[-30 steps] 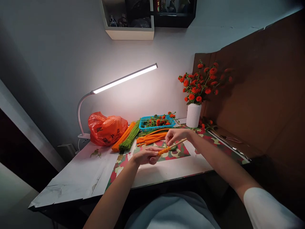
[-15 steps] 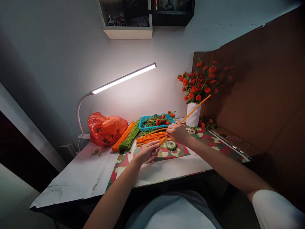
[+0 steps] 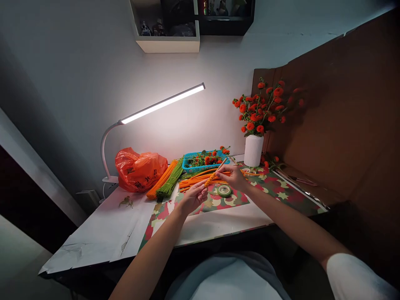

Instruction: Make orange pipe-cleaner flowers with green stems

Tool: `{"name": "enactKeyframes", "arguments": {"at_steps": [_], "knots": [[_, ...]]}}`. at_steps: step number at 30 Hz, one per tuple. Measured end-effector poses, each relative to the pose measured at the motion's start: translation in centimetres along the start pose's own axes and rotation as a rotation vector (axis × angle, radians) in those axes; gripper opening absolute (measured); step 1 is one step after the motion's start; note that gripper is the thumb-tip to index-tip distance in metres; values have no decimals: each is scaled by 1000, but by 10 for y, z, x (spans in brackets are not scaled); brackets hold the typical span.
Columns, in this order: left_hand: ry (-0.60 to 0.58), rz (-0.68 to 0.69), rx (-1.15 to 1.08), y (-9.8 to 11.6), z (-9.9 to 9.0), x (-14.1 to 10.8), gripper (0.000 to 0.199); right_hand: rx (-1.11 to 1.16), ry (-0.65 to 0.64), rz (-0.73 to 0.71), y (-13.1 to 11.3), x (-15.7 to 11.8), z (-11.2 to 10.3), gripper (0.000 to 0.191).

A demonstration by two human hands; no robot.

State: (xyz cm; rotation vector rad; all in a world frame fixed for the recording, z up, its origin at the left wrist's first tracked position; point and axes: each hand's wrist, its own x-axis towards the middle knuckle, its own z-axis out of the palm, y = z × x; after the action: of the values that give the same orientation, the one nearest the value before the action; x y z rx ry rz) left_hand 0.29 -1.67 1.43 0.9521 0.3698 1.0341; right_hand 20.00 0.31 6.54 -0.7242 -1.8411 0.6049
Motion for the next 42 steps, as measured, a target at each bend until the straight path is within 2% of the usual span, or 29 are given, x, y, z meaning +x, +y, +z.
{"name": "enactKeyframes", "arguments": {"at_steps": [5,7,11,15,19,24,28,34,39,42], "knots": [[-102,-31,-17,3,4,-5,24,173,-117,156,7,3,-12,35],[-145,-77,-11,4,3,-7,23,224,-204,202,9,4,-16,38],[-213,-162,-3,6,-1,-11,23,260,-391,190,5,6,-22,37],[-250,-218,1,6,-1,-13,25,318,-506,169,-2,7,-23,36],[-240,-234,20,2,0,-11,24,318,-470,184,4,3,-21,33],[-129,-182,57,-4,0,-7,28,340,-400,247,20,-1,-15,37],[-69,-178,53,-7,3,-5,34,342,-434,293,27,-5,-8,40],[-84,-138,95,-11,5,-2,33,271,-545,283,29,-8,4,40],[-37,-63,249,-15,5,0,34,149,-536,255,26,-8,2,40],[-5,-37,221,-16,8,2,29,161,-520,246,23,-9,0,39]]}}
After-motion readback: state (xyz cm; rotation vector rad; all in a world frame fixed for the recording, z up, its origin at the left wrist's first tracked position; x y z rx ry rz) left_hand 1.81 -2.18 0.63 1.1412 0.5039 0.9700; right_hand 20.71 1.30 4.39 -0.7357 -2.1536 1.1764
